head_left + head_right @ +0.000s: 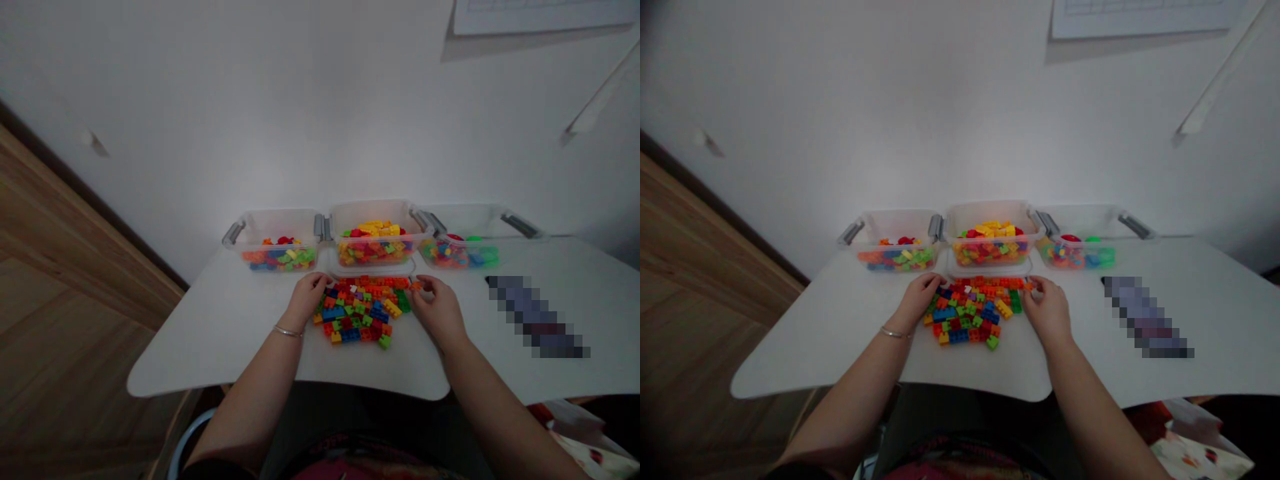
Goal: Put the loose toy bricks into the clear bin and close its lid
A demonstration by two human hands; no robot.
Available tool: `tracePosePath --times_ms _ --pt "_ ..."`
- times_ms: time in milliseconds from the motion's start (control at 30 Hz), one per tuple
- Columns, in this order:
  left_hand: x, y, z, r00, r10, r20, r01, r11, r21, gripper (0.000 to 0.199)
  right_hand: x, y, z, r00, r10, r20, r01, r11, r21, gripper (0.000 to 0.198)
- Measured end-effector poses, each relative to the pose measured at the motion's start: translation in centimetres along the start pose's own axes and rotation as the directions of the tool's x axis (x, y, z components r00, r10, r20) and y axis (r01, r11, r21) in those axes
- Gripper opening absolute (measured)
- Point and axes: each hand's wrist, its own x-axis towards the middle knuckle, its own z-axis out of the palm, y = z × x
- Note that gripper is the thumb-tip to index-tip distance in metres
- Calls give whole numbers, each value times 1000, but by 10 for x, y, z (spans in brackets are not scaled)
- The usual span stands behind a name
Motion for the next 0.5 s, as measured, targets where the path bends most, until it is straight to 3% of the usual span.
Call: tracePosePath --times_ms 133,300,500 --pt "0 0 0 1000 -10 1 10 1000 3 29 4 -10 -4 990 -2 -139 30 979 202 38" --pt "0 1 0 1000 -10 4 10 1000 -10 29 23 -36 -17 937 28 -349 121 909 399 30" --pt "-1 2 -1 1000 -1 -1 1 1000 -13 30 69 -62 -26 890 -60 -451 285 846 450 30"
